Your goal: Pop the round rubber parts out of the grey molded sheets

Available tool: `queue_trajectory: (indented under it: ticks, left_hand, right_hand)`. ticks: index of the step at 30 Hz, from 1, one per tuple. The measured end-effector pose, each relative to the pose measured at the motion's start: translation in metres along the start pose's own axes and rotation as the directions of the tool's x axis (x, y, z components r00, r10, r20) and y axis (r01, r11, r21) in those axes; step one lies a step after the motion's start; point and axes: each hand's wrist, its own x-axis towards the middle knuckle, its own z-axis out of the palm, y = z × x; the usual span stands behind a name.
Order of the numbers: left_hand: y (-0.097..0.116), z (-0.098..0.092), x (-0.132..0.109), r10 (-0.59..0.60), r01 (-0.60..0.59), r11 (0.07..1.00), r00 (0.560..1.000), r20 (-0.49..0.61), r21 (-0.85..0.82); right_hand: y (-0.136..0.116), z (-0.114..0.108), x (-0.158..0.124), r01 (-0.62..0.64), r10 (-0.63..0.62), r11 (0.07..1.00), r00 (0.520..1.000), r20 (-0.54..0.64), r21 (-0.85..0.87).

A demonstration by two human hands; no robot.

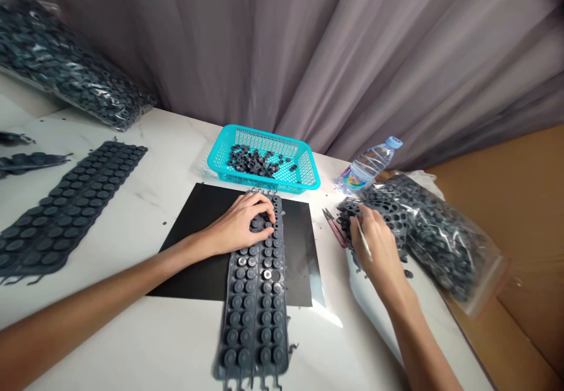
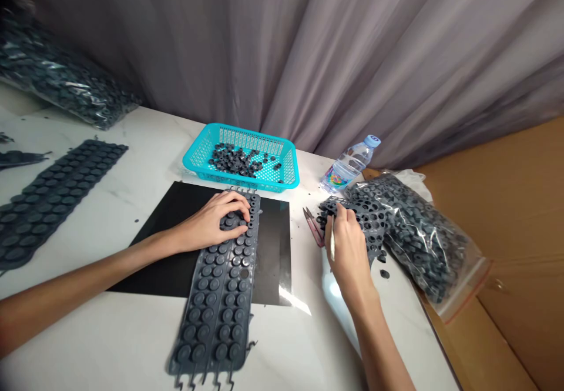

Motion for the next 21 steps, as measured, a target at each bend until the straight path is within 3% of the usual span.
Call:
queue_trajectory:
  ticks: [4,8,12,21]
  left_hand:
    - [0.001,-0.001,0.000,0.012,-0.012,1.000,1.000,-0.029,-0.005]
    - [0.004,-0.001,-0.001,0.043,-0.042,0.999,0.998,-0.043,0.010]
    - [0.005,-0.002,-0.002,0.066,-0.065,0.997,0.998,-0.005,0.042]
    - [0.007,-0.002,-0.003,0.050,-0.049,0.997,0.999,-0.001,0.063]
  right_hand:
    - [-0.036,0.001,-0.001,0.004,-0.043,0.939,0.993,0.108,0.345]
    - [-0.082,0.006,-0.010,0.094,-0.296,0.781,0.926,0.233,0.617]
    - [-0.095,0.013,-0.017,0.148,-0.406,0.732,0.878,0.252,0.666]
    - [-0.094,0.015,-0.015,0.173,-0.424,0.749,0.867,0.262,0.640]
